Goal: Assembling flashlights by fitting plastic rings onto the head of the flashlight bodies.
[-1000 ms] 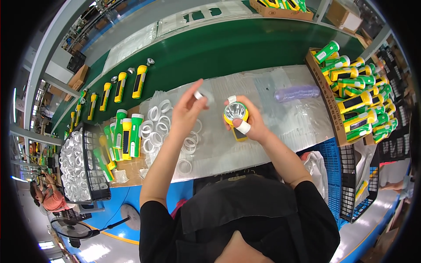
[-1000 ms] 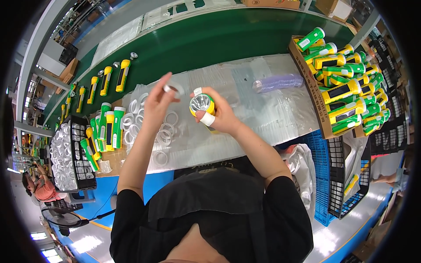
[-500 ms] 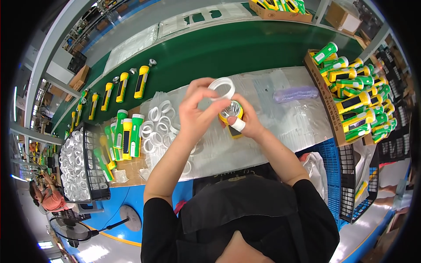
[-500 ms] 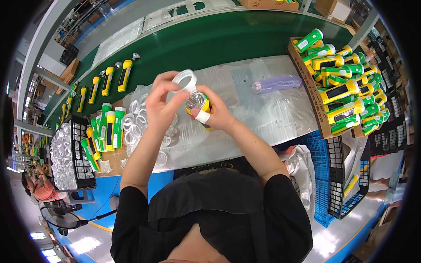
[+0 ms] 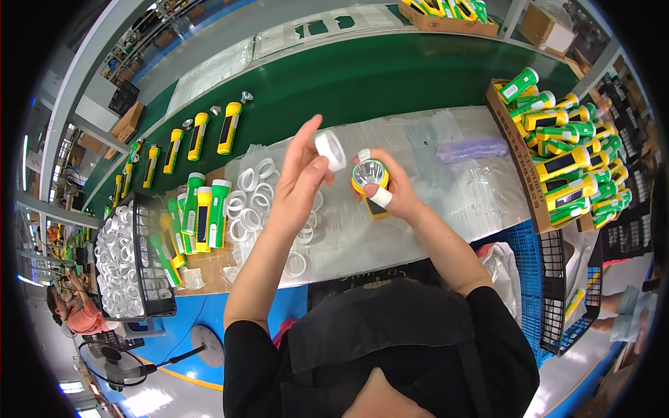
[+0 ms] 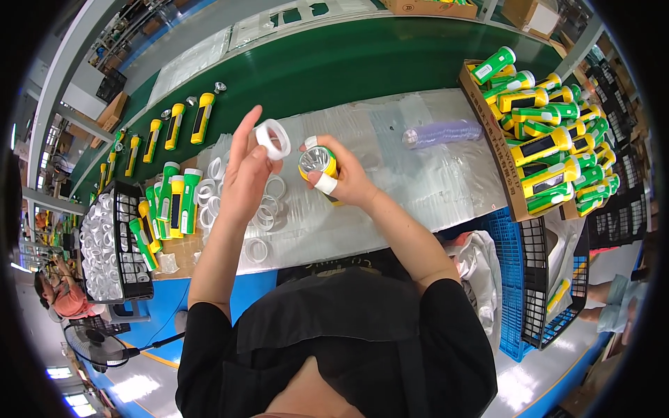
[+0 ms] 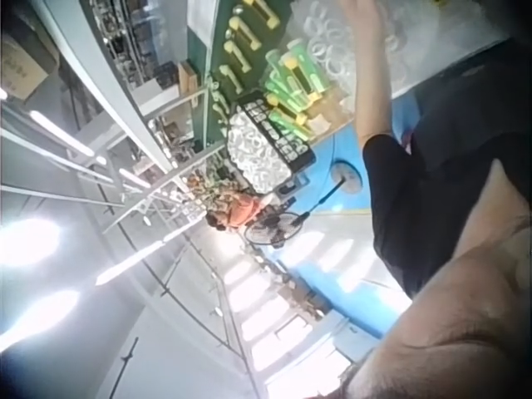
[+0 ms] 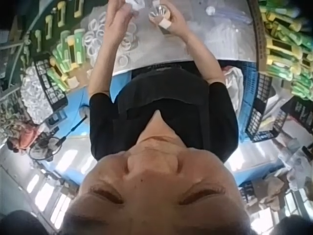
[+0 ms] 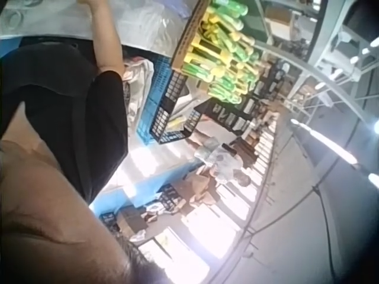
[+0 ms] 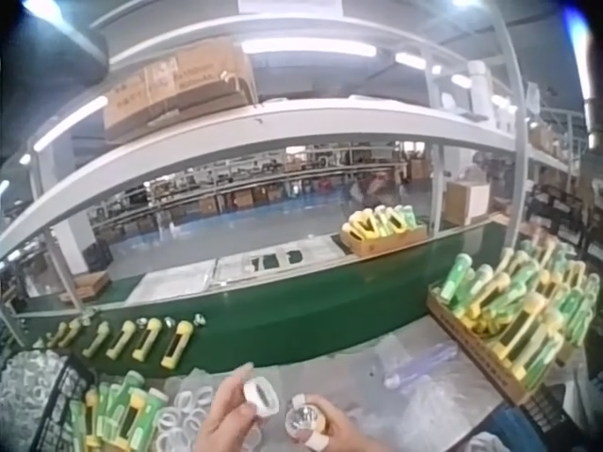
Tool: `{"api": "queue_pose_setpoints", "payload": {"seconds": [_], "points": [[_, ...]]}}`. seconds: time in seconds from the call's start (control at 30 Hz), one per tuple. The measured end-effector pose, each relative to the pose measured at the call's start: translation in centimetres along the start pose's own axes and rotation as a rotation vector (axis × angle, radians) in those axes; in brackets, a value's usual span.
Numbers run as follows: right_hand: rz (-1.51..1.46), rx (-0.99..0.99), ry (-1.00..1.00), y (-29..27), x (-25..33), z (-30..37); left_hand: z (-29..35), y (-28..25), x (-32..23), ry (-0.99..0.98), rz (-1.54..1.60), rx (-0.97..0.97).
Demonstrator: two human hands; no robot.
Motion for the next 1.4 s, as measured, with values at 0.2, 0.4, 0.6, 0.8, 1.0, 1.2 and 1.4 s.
{"api": "queue_pose_setpoints", "payload": {"seconds": [0.2, 0.4, 0.6, 0.8, 1.0, 1.2, 1.4], "points": [[-0.025, 0.034, -0.014, 0.2, -0.2, 0.0, 0.4, 0.8, 0.1, 0.199, -0.017, 0.071], [0.158, -0.009, -0.096, -0.3, 0.4, 0.0, 0.8, 3.3, -1.4, 0.562, -0.880, 0.209], [-0.116, -0.037, -0.108, -0.9, 2.2, 0.0, 0.5, 3.9, -1.5, 0.514, -0.865, 0.232], [0.837, 0.188, -0.385, -1.3, 9.4, -0.3, 0.3, 4.6, -1.2, 0.473, -0.918, 0.293], [1.045, 0.380, -0.173, 0.5, 13.3, -1.8, 0.2, 6.0, -0.4, 0.445, -0.886, 0.313], [1.350, 0.646, -0.073, 2.0, 13.1, -3.3, 0.2, 6.2, 0.7, 0.341, -0.789, 0.307], [1.420, 0.767, 0.245, 2.5, 11.4, -4.3, 0.2, 5.8, 1.5, 0.389, -0.804, 0.249]]}}
Point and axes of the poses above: each hand's wrist, its own z-axis away from the middle knuckle, its own y-axis out of the palm, x = y × z, the point moved 7 cm from there along -z, towards the middle knuckle, and after that the axes turned 2 degrees about -x, right-handed, at the moved point
